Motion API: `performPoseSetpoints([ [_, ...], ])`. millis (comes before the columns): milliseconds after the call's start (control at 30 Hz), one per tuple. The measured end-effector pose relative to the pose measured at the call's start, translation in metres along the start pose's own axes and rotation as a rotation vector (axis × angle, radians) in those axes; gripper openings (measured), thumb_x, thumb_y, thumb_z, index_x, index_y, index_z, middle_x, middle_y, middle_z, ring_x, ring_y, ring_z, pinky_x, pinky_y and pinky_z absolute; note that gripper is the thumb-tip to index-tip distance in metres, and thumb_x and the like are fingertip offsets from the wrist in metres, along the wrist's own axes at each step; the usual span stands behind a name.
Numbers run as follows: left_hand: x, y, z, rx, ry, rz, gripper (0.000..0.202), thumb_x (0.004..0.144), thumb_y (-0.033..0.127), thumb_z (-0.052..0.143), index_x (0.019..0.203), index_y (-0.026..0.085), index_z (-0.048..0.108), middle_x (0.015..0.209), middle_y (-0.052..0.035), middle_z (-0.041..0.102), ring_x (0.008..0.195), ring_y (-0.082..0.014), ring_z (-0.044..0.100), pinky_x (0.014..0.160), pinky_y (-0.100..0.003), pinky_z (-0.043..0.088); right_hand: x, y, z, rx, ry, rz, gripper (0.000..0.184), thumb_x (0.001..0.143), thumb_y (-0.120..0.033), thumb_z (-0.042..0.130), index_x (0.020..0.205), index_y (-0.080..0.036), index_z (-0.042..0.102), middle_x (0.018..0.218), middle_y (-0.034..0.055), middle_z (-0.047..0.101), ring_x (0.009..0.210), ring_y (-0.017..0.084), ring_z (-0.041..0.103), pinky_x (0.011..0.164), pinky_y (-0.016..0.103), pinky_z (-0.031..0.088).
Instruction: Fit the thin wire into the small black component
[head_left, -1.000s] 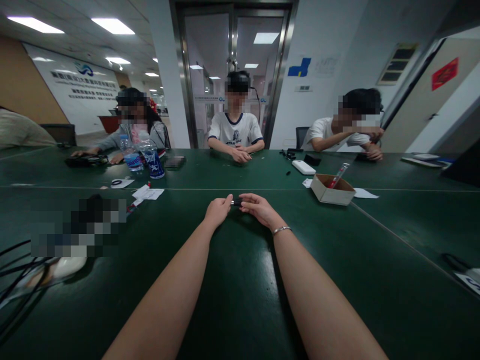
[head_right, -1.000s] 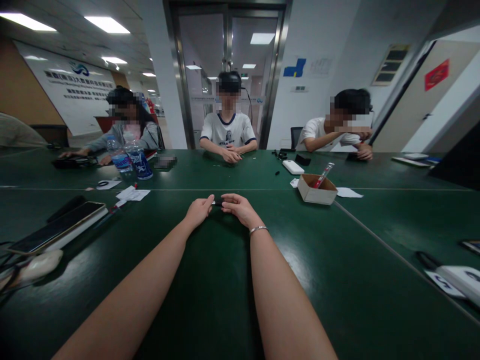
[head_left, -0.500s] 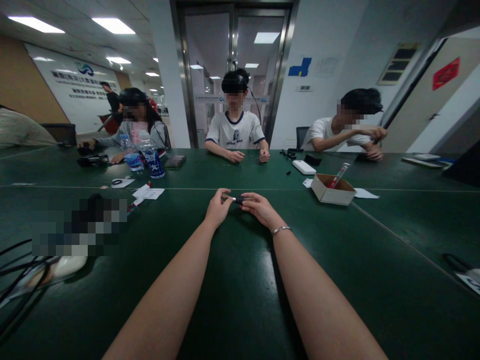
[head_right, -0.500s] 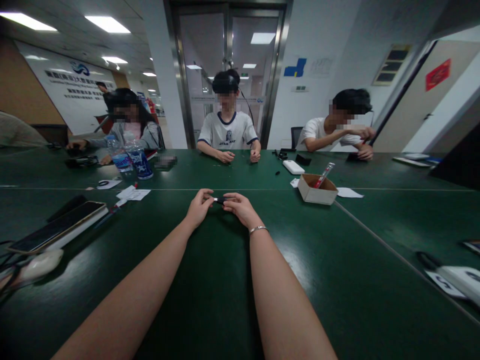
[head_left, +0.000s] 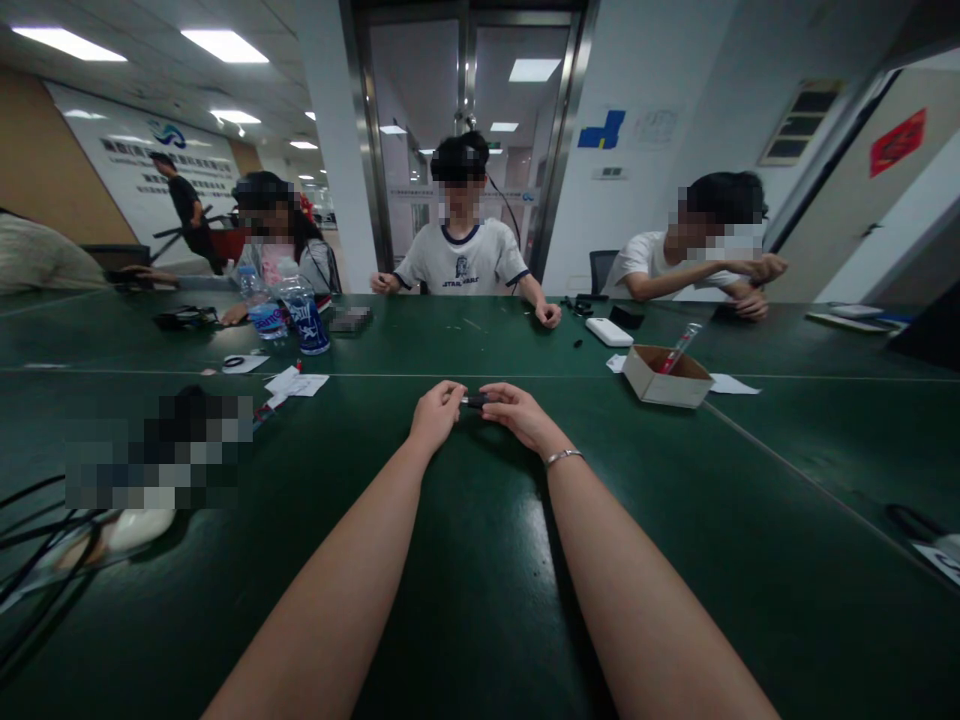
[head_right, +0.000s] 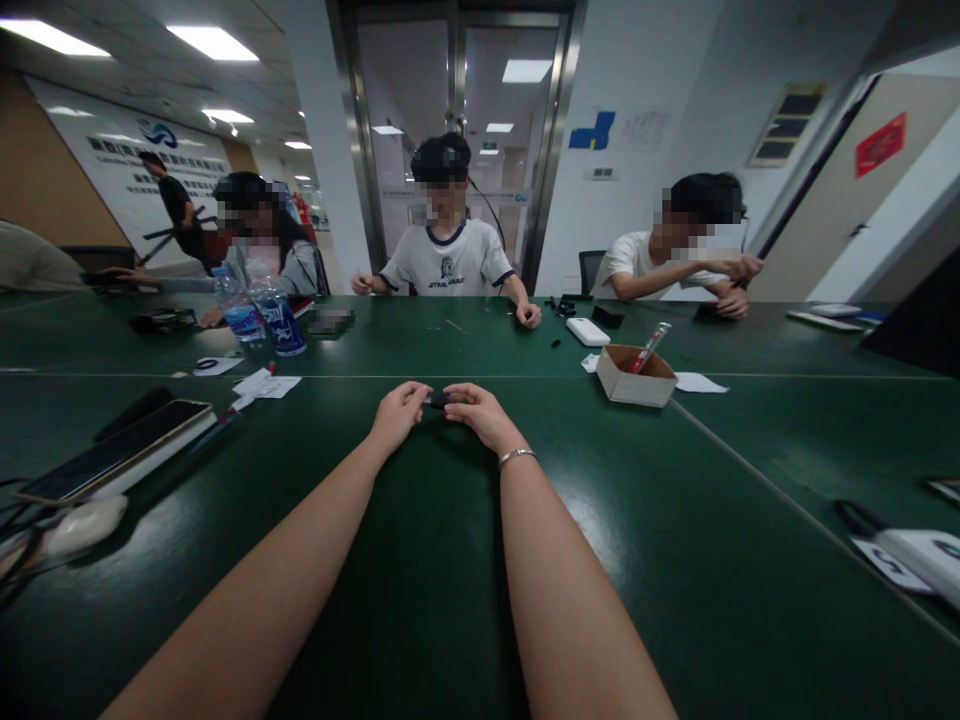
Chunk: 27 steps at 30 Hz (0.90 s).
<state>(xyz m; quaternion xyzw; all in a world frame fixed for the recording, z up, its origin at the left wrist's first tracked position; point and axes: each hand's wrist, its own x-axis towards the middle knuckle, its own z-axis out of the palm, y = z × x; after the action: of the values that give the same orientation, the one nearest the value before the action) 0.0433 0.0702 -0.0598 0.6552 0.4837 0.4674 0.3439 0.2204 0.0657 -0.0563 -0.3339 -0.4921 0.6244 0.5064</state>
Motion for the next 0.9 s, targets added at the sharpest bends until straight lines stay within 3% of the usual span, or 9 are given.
performPoseSetpoints([
  [333, 0.0010, -0.0023, 0.0013, -0.060, 0.022, 0.075, 0.019, 0.085, 0.032, 0.052, 0.096, 0.019, 0.060, 0.075, -0.0015, 0.063, 0.070, -0.0148, 0.060, 0.066, -0.026, 0.045, 0.0005, -0.0010, 0.0009, 0.030, 0.042, 0.019, 0.024, 0.066, -0.007, 0.074, 0.089, -0.016, 0.068, 0.077, 0.0014, 0.064, 0.067, 0.011, 0.063, 0.059, 0.017, 0.055],
  [633, 0.0026, -0.0016, 0.0046, -0.115, 0.057, 0.145, 0.016, 0.080, 0.028, 0.058, 0.090, 0.016, 0.062, 0.085, -0.0044, 0.064, 0.078, -0.0155, 0.059, 0.073, -0.026, 0.045, 0.0028, 0.0006, -0.0009, 0.077, 0.099, 0.047, 0.012, 0.076, -0.014, 0.074, 0.086, -0.013, 0.068, 0.074, 0.0056, 0.067, 0.058, 0.010, 0.061, 0.054, 0.018, 0.054],
  [900, -0.0022, 0.0048, -0.0009, 0.003, 0.005, 0.034, 0.030, 0.082, 0.046, 0.053, 0.071, 0.018, 0.057, 0.064, -0.0001, 0.059, 0.063, -0.0148, 0.055, 0.063, -0.026, 0.040, 0.0023, 0.0018, -0.0024, 0.047, 0.098, 0.034, 0.016, 0.072, -0.012, 0.077, 0.086, -0.013, 0.070, 0.076, 0.0053, 0.067, 0.061, 0.010, 0.061, 0.055, 0.016, 0.053],
])
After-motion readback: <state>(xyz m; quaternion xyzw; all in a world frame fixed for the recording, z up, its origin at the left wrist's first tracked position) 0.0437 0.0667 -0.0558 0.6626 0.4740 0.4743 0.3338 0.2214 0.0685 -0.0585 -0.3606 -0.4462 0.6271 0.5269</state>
